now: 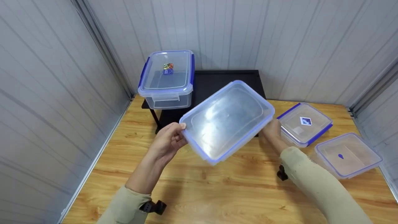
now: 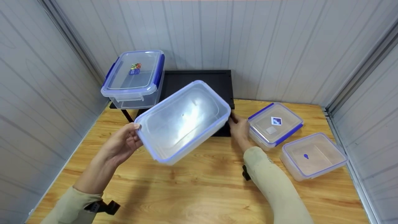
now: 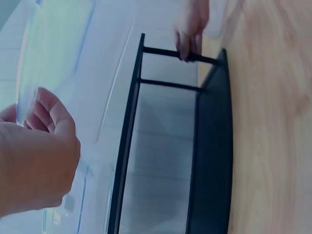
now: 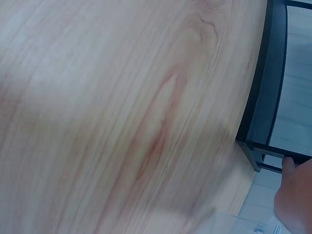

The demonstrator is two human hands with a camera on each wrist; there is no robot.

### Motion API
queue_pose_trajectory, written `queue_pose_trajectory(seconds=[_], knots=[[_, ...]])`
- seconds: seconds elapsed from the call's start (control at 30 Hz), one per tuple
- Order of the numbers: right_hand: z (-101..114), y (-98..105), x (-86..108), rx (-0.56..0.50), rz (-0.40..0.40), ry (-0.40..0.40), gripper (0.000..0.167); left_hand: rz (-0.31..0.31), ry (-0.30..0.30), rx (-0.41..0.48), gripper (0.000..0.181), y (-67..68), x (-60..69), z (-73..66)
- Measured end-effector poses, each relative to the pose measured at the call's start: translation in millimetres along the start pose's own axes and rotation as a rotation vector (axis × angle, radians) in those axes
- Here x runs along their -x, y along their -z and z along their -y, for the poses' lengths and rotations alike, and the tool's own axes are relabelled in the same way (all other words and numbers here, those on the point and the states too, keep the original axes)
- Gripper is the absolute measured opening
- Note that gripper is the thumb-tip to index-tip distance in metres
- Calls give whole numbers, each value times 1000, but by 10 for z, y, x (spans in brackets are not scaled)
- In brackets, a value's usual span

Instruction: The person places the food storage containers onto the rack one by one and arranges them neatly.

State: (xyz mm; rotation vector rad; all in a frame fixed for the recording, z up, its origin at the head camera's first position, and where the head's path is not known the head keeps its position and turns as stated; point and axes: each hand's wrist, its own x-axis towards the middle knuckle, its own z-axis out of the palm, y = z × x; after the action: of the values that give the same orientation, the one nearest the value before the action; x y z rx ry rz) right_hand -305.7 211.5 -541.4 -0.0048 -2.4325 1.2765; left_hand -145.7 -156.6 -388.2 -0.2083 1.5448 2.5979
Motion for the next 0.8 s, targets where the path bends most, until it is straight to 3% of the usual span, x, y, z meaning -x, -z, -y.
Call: queue_pose_trajectory(seconds=[0.2,0.47,0.8], knots=[[-9,-22,-31,-74,78,-65,31,-58,-28,96,13,-244,-124,12],[6,-7,-40,-120,144,-145,38,-116,-44,194,9,-539,-285,34],[-2,-18,-44,-136,123,-108,33,-223,-68,263,14,-832,-554,103]])
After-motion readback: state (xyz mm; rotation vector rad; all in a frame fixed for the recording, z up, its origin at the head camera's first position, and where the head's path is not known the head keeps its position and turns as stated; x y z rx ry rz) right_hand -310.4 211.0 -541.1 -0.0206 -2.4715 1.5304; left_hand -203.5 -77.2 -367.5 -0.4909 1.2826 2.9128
